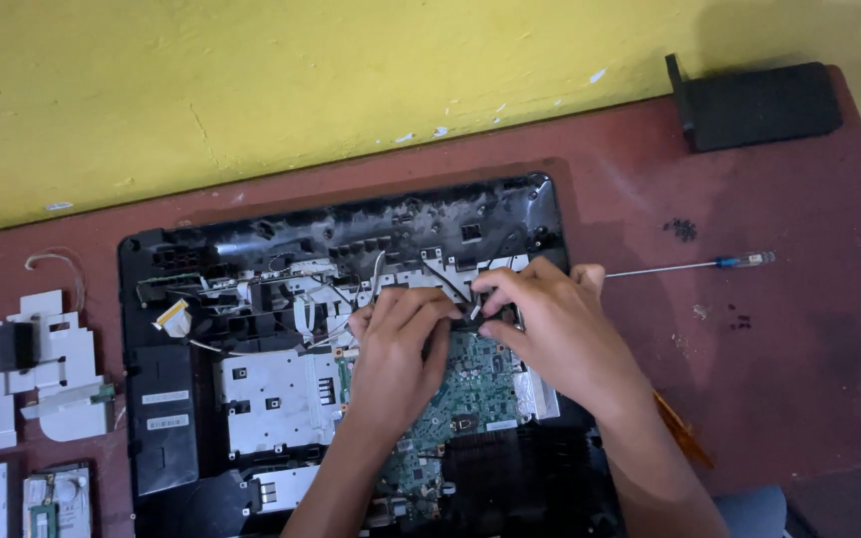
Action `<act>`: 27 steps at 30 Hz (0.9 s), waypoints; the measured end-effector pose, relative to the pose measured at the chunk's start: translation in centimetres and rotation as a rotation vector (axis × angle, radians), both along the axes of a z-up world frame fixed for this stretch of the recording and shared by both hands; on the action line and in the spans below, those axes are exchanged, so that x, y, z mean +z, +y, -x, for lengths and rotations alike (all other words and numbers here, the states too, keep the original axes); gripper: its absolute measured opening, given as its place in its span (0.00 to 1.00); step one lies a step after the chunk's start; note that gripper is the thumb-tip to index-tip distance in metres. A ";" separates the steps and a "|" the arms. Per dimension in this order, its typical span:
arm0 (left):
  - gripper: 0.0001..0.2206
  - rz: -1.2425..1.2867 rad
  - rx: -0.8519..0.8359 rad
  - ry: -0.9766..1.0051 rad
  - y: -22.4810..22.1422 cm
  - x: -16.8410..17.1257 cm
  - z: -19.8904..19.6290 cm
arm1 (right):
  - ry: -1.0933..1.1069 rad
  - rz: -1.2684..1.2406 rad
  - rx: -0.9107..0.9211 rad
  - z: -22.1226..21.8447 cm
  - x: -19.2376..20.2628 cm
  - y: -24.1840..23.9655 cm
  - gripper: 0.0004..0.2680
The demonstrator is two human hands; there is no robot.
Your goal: Connecting ribbon cables and routing wires on a computer motherboard during a repair process.
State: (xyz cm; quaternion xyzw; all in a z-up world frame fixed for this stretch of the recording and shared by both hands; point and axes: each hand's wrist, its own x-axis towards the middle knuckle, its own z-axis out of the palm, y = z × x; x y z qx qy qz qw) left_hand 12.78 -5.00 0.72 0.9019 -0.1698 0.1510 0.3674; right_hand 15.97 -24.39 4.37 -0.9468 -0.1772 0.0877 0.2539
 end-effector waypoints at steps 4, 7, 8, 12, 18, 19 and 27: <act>0.08 -0.004 0.006 0.019 0.0 -0.4 0.0 | 0.017 -0.017 -0.016 0.1 -0.2 0.4 0.11; 0.07 -0.055 0.000 0.014 0.0 -0.2 0.0 | -0.045 -0.006 -0.040 0.4 0.2 0.7 0.10; 0.08 -0.043 -0.013 0.012 0.0 0.2 0.0 | -0.063 0.024 -0.044 0.5 0.5 0.7 0.10; 0.08 -0.007 -0.048 0.037 0.2 0.7 0.0 | -0.030 0.059 -0.047 0.6 0.8 0.8 0.09; 0.07 0.011 -0.049 0.033 0.3 0.6 0.1 | -0.078 0.014 -0.076 0.7 0.0 1.0 0.10; 0.07 0.014 -0.049 0.034 0.3 0.3 0.1 | -0.077 0.016 -0.077 0.6 -0.1 0.8 0.10; 0.10 0.041 -0.042 0.072 0.8 -1.9 0.3 | -0.039 -0.104 -0.129 -0.6 0.3 -0.8 0.09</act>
